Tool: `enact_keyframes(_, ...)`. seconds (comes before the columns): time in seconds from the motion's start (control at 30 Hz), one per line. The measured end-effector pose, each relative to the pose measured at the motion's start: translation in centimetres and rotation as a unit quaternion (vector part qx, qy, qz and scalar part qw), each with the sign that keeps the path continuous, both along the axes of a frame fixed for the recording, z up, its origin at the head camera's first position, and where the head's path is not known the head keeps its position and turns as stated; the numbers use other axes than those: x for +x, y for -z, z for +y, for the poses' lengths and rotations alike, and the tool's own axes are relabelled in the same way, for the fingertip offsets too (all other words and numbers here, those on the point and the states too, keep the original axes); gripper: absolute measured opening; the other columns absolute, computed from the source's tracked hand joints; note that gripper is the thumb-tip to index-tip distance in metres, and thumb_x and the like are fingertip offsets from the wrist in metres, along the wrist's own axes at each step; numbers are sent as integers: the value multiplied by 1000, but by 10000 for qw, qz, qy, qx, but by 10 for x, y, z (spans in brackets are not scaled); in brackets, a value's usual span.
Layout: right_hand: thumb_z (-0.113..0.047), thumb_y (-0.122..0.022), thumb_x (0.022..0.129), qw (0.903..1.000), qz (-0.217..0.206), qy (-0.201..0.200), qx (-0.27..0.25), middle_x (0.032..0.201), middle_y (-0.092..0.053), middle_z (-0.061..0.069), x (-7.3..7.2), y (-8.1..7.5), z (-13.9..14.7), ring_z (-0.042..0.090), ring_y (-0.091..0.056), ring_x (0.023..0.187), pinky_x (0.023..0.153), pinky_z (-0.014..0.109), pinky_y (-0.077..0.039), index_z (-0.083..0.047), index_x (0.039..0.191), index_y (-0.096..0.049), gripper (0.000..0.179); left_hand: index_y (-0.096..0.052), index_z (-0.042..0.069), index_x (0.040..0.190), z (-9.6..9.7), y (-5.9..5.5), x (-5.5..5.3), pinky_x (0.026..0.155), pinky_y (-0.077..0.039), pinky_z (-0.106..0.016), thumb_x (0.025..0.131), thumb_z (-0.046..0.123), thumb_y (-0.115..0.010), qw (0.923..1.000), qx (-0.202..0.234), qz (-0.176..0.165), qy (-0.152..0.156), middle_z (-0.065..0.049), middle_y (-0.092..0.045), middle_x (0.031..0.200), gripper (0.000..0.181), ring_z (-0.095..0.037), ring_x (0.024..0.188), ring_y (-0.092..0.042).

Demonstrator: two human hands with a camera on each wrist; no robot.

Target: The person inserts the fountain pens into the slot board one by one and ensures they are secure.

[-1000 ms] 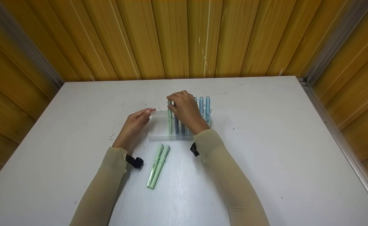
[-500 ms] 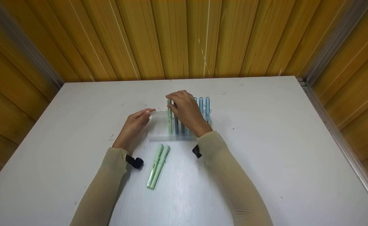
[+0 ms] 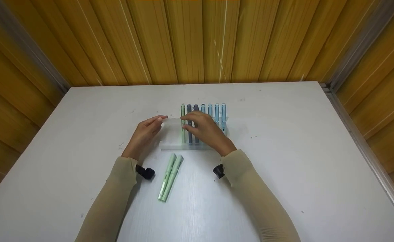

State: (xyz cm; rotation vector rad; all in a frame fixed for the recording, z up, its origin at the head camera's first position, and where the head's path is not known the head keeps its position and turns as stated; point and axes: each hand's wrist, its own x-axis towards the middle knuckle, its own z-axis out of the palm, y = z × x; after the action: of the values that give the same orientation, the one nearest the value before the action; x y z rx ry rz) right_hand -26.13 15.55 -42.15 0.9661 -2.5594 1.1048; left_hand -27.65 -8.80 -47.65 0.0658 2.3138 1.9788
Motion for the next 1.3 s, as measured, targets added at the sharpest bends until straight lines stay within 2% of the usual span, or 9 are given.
enact_keyframes(0.17,-15,-72,86,9984,-442,-354,-5,111,-71,5,7,9,4,17,-67,98,84,34,-56,-9,113,-71,28,-68,23,120,0,1,-1,112,-36,-38,96,44,-56,10000,-46,-3,-10,5,-60,132,34,-15,132,-48)
enact_keyframes(0.3,-15,-72,86,9937,-736,-824,202,108,-72,5,12,15,5,17,-67,94,80,31,-56,-8,109,-72,24,-68,24,120,0,1,0,112,-36,-38,95,45,-56,10000,-76,55,-23,6,-61,132,34,-13,131,-49)
enact_keyframes(0.47,-16,-71,87,9804,-1252,-1367,663,111,-71,11,18,22,5,23,-67,99,84,36,-56,-4,113,-70,29,-67,25,120,-1,1,1,112,-36,-38,95,45,-56,10000,-24,11,34,6,-59,134,35,-14,132,-47)
enact_keyframes(0.67,-16,-71,87,9646,-1912,-1522,988,116,-69,10,22,26,2,24,-67,104,92,38,-53,-6,117,-69,32,-67,25,121,-2,1,0,112,-36,-39,94,47,-57,9998,69,-157,91,4,-55,139,36,-18,136,-44)
enact_keyframes(0.93,-12,-71,86,9595,-2016,-1595,1149,115,-70,7,20,32,-3,21,-67,102,91,36,-54,-6,116,-69,31,-68,24,120,-1,0,-1,112,-36,-40,95,46,-56,9999,-130,-12,-1,5,-59,134,36,-16,133,-47)
enact_keyframes(1.17,-9,-72,85,9556,-2017,-1678,1344,113,-71,6,21,36,-5,19,-67,99,89,30,-54,-7,114,-70,29,-67,26,121,0,1,-1,112,-36,-40,95,46,-56,9998,-79,-193,8,6,-58,135,35,-16,134,-46)
enact_keyframes(1.3,-7,-72,84,9559,-1971,-1616,1459,111,-71,7,22,35,-9,18,-67,98,87,29,-54,-7,112,-71,28,-67,24,122,-1,1,-2,112,-36,-39,95,45,-56,9999,-49,-129,28,5,-58,135,36,-16,134,-46)
